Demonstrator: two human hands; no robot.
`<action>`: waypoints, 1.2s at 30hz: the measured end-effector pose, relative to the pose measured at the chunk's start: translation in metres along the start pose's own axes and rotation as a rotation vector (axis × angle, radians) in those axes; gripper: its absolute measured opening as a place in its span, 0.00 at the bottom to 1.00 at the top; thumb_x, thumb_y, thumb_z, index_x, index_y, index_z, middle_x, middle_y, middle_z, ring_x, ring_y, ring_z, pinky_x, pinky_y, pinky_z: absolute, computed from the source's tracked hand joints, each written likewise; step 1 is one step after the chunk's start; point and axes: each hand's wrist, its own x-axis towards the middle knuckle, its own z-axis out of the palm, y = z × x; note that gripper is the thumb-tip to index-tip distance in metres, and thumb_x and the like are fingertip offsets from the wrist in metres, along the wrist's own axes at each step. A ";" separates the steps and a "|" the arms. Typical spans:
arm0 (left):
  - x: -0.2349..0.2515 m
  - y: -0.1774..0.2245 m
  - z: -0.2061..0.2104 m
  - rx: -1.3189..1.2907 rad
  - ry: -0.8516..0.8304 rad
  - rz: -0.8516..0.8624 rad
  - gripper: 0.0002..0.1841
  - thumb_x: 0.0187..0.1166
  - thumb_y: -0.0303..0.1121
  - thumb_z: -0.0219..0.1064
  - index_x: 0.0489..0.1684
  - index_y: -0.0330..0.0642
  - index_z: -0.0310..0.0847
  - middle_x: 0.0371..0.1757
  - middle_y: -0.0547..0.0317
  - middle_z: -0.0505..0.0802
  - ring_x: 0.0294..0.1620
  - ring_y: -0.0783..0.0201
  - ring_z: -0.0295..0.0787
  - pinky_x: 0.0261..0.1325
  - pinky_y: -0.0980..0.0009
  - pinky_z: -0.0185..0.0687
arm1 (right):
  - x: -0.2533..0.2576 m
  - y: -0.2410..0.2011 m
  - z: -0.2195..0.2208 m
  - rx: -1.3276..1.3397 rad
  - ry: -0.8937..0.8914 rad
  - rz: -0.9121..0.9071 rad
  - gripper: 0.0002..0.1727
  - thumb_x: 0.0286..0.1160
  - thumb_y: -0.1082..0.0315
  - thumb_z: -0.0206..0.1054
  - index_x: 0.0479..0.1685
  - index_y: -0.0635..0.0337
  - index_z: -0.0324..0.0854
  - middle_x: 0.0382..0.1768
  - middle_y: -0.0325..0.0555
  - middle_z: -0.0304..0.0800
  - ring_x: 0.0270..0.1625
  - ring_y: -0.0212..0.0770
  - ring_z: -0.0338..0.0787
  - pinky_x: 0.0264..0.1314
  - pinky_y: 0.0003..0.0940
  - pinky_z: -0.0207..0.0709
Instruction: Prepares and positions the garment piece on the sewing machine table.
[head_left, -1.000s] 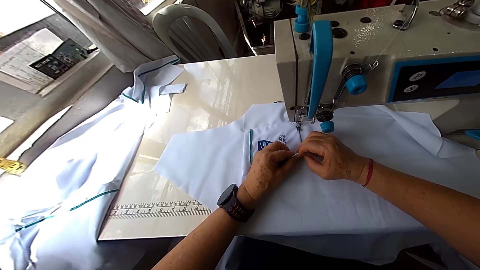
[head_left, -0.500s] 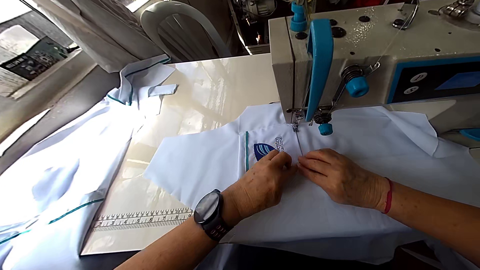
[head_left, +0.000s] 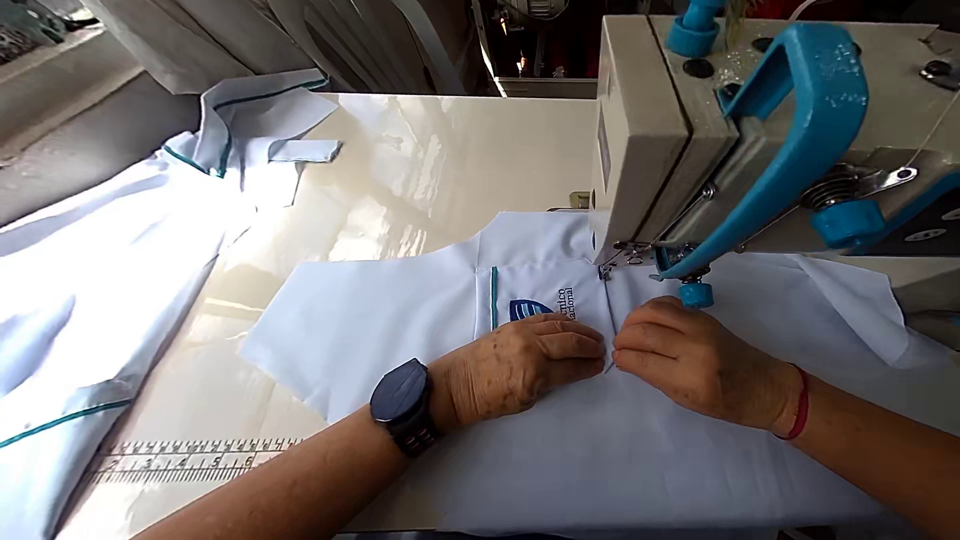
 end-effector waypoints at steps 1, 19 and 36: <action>0.000 0.000 0.000 0.001 0.003 0.000 0.17 0.82 0.20 0.54 0.53 0.40 0.92 0.60 0.54 0.95 0.70 0.59 0.88 0.78 0.67 0.76 | 0.003 0.000 0.001 -0.022 -0.028 -0.035 0.13 0.81 0.73 0.60 0.35 0.58 0.91 0.39 0.42 0.94 0.51 0.41 0.90 0.57 0.33 0.81; 0.003 0.000 0.000 -0.001 -0.007 -0.004 0.17 0.80 0.19 0.54 0.54 0.38 0.90 0.60 0.52 0.94 0.70 0.58 0.88 0.77 0.68 0.77 | 0.006 0.001 -0.003 -0.036 -0.055 -0.005 0.12 0.80 0.71 0.62 0.35 0.55 0.92 0.37 0.39 0.94 0.51 0.40 0.90 0.57 0.33 0.79; 0.002 -0.003 -0.002 -0.039 -0.017 0.006 0.21 0.76 0.17 0.54 0.57 0.39 0.92 0.63 0.54 0.95 0.73 0.58 0.87 0.79 0.66 0.76 | -0.027 -0.011 -0.009 -0.027 0.022 0.101 0.19 0.89 0.54 0.59 0.46 0.56 0.91 0.52 0.44 0.96 0.61 0.41 0.89 0.69 0.35 0.75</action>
